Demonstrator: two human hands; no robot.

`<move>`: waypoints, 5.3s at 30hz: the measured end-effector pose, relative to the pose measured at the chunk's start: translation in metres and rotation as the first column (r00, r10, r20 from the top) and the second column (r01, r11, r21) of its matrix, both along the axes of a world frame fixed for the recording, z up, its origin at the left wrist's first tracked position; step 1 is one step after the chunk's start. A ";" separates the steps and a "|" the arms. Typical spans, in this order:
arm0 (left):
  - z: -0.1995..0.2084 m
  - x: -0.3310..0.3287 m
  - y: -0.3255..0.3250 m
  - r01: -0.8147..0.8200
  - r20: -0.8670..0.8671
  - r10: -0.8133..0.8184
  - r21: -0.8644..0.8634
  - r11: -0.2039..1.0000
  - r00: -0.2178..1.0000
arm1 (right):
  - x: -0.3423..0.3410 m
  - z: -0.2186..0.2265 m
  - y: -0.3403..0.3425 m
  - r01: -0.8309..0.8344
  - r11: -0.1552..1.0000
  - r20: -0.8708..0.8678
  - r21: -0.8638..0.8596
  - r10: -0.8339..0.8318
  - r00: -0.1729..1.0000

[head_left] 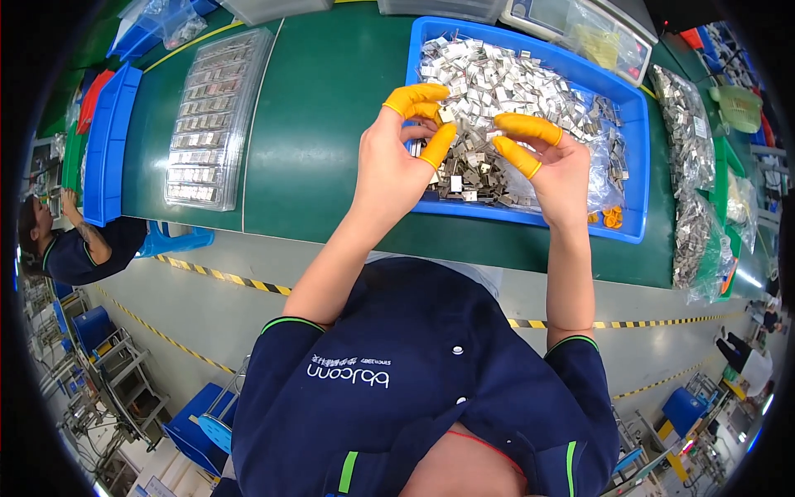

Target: The person assembles small electronic components by hand, then places them into a plastic tray.

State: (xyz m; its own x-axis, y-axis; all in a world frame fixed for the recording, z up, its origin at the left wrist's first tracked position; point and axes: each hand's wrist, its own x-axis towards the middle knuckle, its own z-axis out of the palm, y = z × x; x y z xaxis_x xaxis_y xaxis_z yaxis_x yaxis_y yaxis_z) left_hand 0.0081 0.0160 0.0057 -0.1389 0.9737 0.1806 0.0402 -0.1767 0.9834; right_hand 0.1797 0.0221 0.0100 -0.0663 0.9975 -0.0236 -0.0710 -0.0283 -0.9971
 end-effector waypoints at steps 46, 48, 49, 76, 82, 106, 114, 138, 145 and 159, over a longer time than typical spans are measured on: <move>-0.006 -0.005 -0.006 0.438 -0.100 -0.429 0.114 0.892 0.898 | 0.016 0.002 -0.007 -0.264 0.954 -0.205 -0.140 0.233 0.951; -0.002 -0.004 -0.005 0.472 -0.044 -0.471 0.120 0.873 0.881 | 0.017 0.008 -0.007 -0.295 0.940 -0.210 -0.173 0.257 0.943; -0.001 -0.004 -0.005 0.509 0.004 -0.512 0.105 0.854 0.859 | 0.018 0.011 -0.007 -0.324 0.923 -0.215 -0.207 0.281 0.936; -0.003 0.009 0.024 0.533 -0.951 -0.183 -0.023 0.846 0.249 | 0.035 -0.018 0.004 -0.347 0.926 0.920 0.148 0.000 0.392; -0.006 -0.001 0.027 0.552 -0.856 -0.327 -0.060 0.832 0.400 | 0.040 -0.019 0.003 -0.230 0.965 0.853 0.127 0.012 0.521; 0.013 -0.009 0.017 0.527 -0.771 -0.391 -0.085 0.845 0.503 | 0.035 -0.015 -0.008 0.025 0.999 0.202 -0.042 -0.016 0.979; 0.007 -0.015 0.006 0.335 0.148 -0.302 -0.336 0.880 0.942 | 0.015 -0.005 -0.002 -0.098 0.897 0.569 0.431 -0.185 0.801; 0.001 -0.002 -0.006 0.208 0.447 -0.122 -0.149 0.967 0.886 | -0.017 -0.004 -0.017 0.104 0.994 -0.251 -0.046 -0.112 0.961; 0.008 0.003 -0.010 0.174 0.451 -0.074 -0.184 0.967 0.889 | -0.026 -0.008 -0.022 0.099 0.995 -0.277 0.004 -0.094 0.956; 0.011 -0.006 -0.033 0.410 0.498 -0.265 -0.208 0.888 0.826 | -0.004 0.007 -0.035 -0.193 0.981 -0.179 0.002 0.190 0.965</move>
State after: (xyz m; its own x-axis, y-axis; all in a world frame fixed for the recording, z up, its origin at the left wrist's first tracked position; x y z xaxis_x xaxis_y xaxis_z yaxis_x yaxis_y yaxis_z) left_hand 0.0018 -0.0169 0.0164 0.2149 0.9693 -0.1192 -0.4197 0.2018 0.8849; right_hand 0.1762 -0.0133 0.0171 -0.2605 0.9654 -0.0096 -0.2389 -0.0741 -0.9682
